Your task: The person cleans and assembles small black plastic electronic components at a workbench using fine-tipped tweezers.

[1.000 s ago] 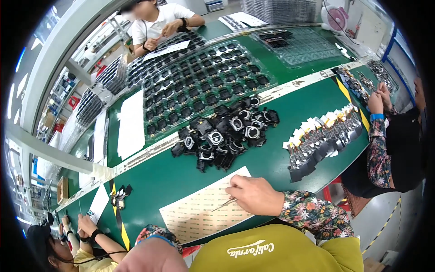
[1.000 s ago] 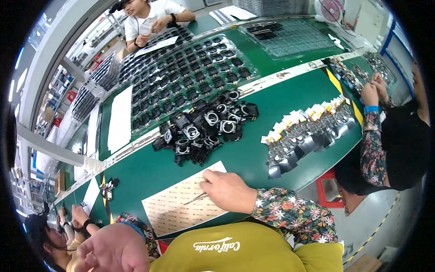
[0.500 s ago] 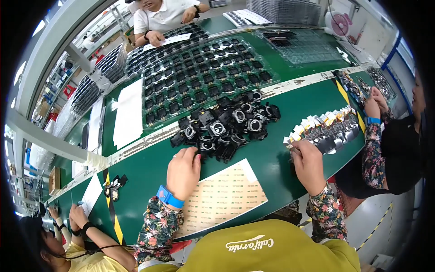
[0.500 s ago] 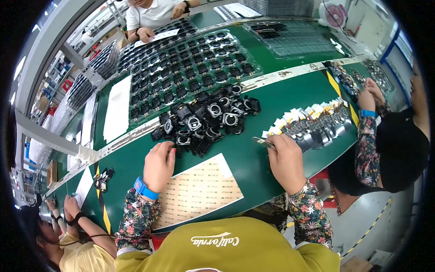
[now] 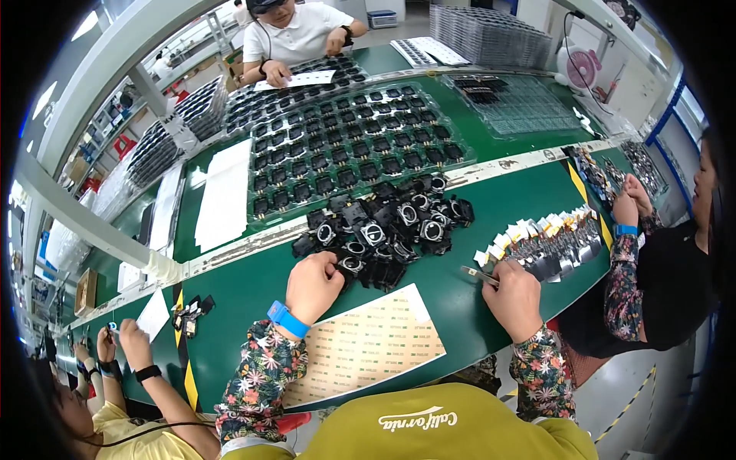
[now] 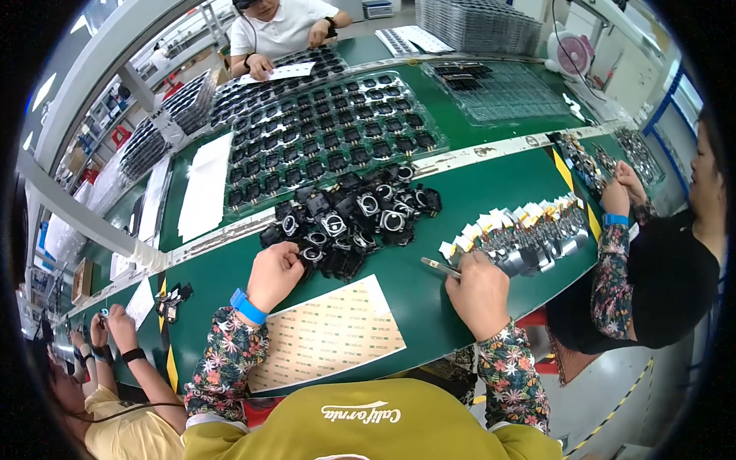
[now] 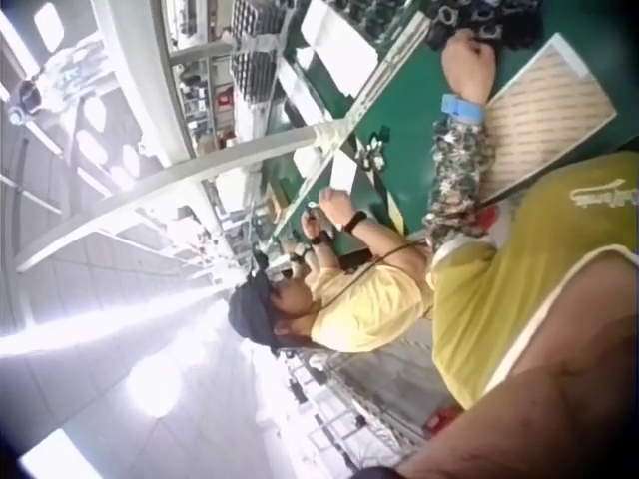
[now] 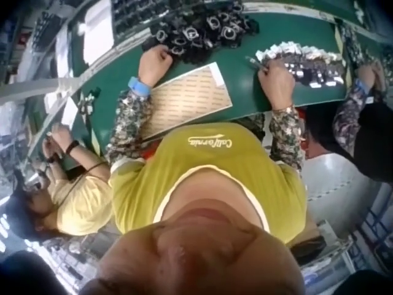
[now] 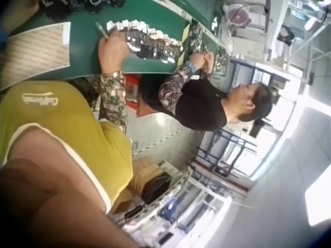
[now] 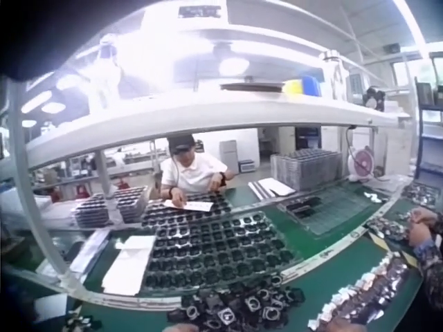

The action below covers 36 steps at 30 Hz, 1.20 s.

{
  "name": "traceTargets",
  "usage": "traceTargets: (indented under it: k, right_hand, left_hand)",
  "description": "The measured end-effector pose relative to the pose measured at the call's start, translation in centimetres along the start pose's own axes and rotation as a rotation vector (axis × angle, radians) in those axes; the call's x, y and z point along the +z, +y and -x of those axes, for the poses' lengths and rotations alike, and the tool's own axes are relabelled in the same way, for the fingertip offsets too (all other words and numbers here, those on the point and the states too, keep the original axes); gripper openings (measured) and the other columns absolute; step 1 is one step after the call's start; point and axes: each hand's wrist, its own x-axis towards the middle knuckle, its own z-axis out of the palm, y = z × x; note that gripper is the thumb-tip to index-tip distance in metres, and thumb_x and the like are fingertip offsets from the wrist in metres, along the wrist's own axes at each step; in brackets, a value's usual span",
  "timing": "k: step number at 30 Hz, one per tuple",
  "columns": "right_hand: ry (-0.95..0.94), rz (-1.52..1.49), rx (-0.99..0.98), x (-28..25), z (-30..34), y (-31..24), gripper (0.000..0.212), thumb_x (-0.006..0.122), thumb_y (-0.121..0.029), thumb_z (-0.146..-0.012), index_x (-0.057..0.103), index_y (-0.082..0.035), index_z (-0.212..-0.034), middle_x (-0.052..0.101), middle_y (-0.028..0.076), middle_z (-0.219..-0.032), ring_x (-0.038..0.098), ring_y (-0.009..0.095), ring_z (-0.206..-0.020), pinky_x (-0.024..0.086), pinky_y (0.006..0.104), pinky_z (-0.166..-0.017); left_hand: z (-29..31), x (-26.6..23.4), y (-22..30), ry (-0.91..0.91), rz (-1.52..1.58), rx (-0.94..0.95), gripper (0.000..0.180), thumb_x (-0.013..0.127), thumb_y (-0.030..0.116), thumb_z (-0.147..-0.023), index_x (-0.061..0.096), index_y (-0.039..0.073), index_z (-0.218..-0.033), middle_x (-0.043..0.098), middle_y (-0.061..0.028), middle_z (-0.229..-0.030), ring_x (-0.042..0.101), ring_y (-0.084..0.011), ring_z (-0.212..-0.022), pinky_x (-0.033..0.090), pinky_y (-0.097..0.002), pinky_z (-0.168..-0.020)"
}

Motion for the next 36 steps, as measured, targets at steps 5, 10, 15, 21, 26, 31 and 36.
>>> traceTargets:
  k: [5,10,15,21,26,31,36]
  right_hand:
    - [0.027,-0.034,-0.059,0.2,-0.6,1.1,0.011,0.065,-0.007,-0.069,0.055,-0.002,-0.067,0.056,0.013,-0.067,0.057,0.031,-0.058,0.046,0.039,-0.055]
    - [-0.013,-0.528,0.105,-0.3,-1.3,2.6,0.011,0.059,-0.004,-0.079,0.055,-0.002,-0.069,0.061,0.009,-0.07,0.057,0.018,-0.056,0.044,0.0299,-0.051]
    - [-0.157,-1.05,0.354,-0.2,-2.1,-0.7,0.008,0.054,-0.002,-0.086,0.055,-0.003,-0.079,0.064,0.005,-0.077,0.051,0.005,-0.057,0.037,0.0192,-0.049]
    - [-0.524,-1.395,0.317,1.6,-2.0,-6.0,0.008,0.058,-0.002,-0.086,0.054,-0.001,-0.093,0.064,0.004,-0.08,0.054,0.005,-0.066,0.038,0.0165,-0.056]
    - [-0.497,-1.302,0.139,2.7,-1.6,-7.8,0.021,0.057,0.001,-0.087,0.055,0.001,-0.107,0.062,0.004,-0.087,0.055,0.006,-0.074,0.042,0.0176,-0.062]
    - [-0.54,-1.154,0.041,3.0,-1.1,-8.5,0.028,0.055,0.002,-0.088,0.054,0.002,-0.116,0.06,0.004,-0.091,0.055,0.005,-0.078,0.043,0.0182,-0.067]
    - [-0.508,-1.1,-0.008,3.7,-0.6,-8.4,0.028,0.053,0.003,-0.089,0.054,0.001,-0.117,0.06,0.003,-0.092,0.053,0.004,-0.078,0.042,0.0179,-0.067]
  left_hand:
    - [0.1,-1.7,0.2,0.023,-0.116,0.04,0.01,0.06,0.004,-0.069,0.061,-0.003,-0.076,0.063,-0.0131,-0.073,0.059,-0.0207,-0.057,0.047,-0.0294,-0.055]
    - [0.4,-2.7,-0.3,0.062,-0.145,0.116,0.011,0.058,0.004,-0.074,0.059,-0.003,-0.083,0.064,-0.0135,-0.078,0.061,-0.0205,-0.06,0.048,-0.03,-0.056]
    - [1.9,-2.6,1.6,-0.141,0.77,-0.153,0.014,0.051,0.002,-0.084,0.055,-0.001,-0.097,0.063,-0.0092,-0.082,0.062,-0.0182,-0.064,0.051,-0.0285,-0.058]
    - [4.3,-1.9,4.2,-0.493,1.209,-0.502,0.017,0.048,0.003,-0.091,0.053,0.002,-0.107,0.061,-0.0052,-0.083,0.062,-0.0122,-0.065,0.053,-0.0239,-0.058]
    - [4.6,-0.9,3.6,-0.49,1.236,-0.466,0.022,0.048,0.005,-0.093,0.052,0.002,-0.114,0.061,-0.0034,-0.084,0.06,-0.0089,-0.066,0.051,-0.0217,-0.058]
    - [5.0,-0.6,3.3,-0.488,1.13,-0.334,0.03,0.047,0.001,-0.091,0.051,0.002,-0.121,0.058,-0.0023,-0.088,0.057,-0.0076,-0.069,0.049,-0.0206,-0.061]
    - [4.8,-0.9,3.9,-0.543,1.174,-0.36,0.036,0.046,-0.005,-0.088,0.049,0.003,-0.123,0.057,-0.0019,-0.091,0.056,-0.0068,-0.073,0.048,-0.0204,-0.064]
